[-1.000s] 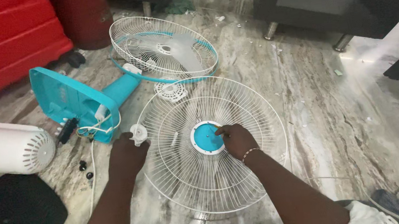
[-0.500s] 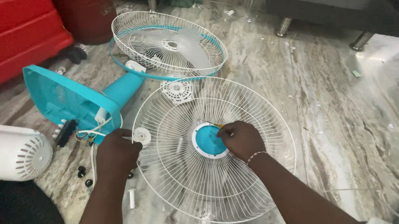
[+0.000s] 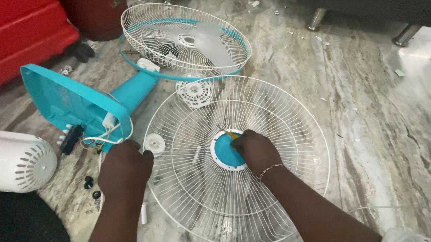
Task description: The person assembles a table fan by attaching the fan blade to the motor housing and securing it with a nut using a screwdriver. They then attach the front grill to the assembly.
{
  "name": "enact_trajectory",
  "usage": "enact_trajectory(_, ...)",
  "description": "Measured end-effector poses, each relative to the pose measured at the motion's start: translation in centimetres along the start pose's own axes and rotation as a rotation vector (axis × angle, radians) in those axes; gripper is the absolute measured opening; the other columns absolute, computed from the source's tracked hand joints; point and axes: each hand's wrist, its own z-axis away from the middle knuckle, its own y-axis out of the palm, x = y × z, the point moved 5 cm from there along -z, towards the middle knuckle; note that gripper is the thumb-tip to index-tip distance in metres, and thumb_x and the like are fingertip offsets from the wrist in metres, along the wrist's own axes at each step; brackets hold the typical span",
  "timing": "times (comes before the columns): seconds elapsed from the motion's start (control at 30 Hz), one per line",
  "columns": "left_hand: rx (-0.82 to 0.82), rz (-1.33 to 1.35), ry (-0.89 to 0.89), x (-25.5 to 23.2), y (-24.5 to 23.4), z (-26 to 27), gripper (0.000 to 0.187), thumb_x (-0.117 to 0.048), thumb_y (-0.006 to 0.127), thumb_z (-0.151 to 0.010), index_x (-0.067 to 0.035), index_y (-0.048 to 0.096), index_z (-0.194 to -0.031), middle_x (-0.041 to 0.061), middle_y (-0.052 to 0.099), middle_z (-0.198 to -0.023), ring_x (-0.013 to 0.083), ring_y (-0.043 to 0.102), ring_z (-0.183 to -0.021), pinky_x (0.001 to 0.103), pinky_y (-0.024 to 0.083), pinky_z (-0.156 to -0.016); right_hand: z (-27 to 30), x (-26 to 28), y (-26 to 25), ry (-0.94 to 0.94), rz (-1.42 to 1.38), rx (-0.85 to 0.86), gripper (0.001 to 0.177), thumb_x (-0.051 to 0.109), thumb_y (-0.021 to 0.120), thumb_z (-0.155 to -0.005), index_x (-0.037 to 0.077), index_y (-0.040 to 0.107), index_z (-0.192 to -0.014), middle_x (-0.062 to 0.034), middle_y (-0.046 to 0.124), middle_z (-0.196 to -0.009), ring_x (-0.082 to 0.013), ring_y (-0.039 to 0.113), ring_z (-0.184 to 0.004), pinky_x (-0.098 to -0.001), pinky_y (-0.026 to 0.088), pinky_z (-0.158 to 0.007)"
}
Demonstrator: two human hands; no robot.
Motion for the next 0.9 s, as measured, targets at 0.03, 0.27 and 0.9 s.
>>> enact_trajectory(0.03, -0.036, -0.013, 0.026, -0.5, -0.4, 0.2, 0.032, -0.032, 0.075, -0.082, -0.015, 0.076, -0.109, 0.015, 0.068, -0.118, 0.0369, 0.067, -0.106, 0.053, 0.055, -0.084, 0.0, -0.2, 0.0, 0.010, -0.004, 0.014, 0.013, 0.017, 0.071, -0.089, 0.015, 0.082, -0.097, -0.0116, 0.070, -0.100, -0.0316, 0.071, -0.088, -0.0430, 0.058, -0.081)
enact_trajectory(0.27, -0.388, -0.072, 0.478, -7.6, 0.1, 3.2, 0.021, -0.012, 0.070, -0.079, -0.013, 0.077, -0.099, 0.010, 0.065, -0.104, 0.0314, 0.062, -0.104, 0.051, 0.052, -0.087, -0.8, -2.2, -2.1, 0.132, -0.238, -0.273, 0.014, 0.012, 0.070, -0.090, 0.010, 0.079, -0.100, -0.0132, 0.072, -0.096, -0.0290, 0.072, -0.085, -0.0388, 0.058, -0.079)
enact_trajectory(0.9, 0.430, -0.192, 0.546, -14.0, 13.8, 5.1, 0.089, -0.042, 0.077, -0.084, -0.014, 0.035, -0.158, 0.011, 0.021, -0.169, 0.0309, 0.021, -0.150, 0.061, 0.019, -0.118, -5.6, -4.5, 1.5, 0.118, -0.163, -0.080, 0.012, 0.013, 0.074, -0.083, 0.015, 0.084, -0.090, -0.0153, 0.073, -0.095, -0.0322, 0.072, -0.090, -0.0427, 0.057, -0.084)
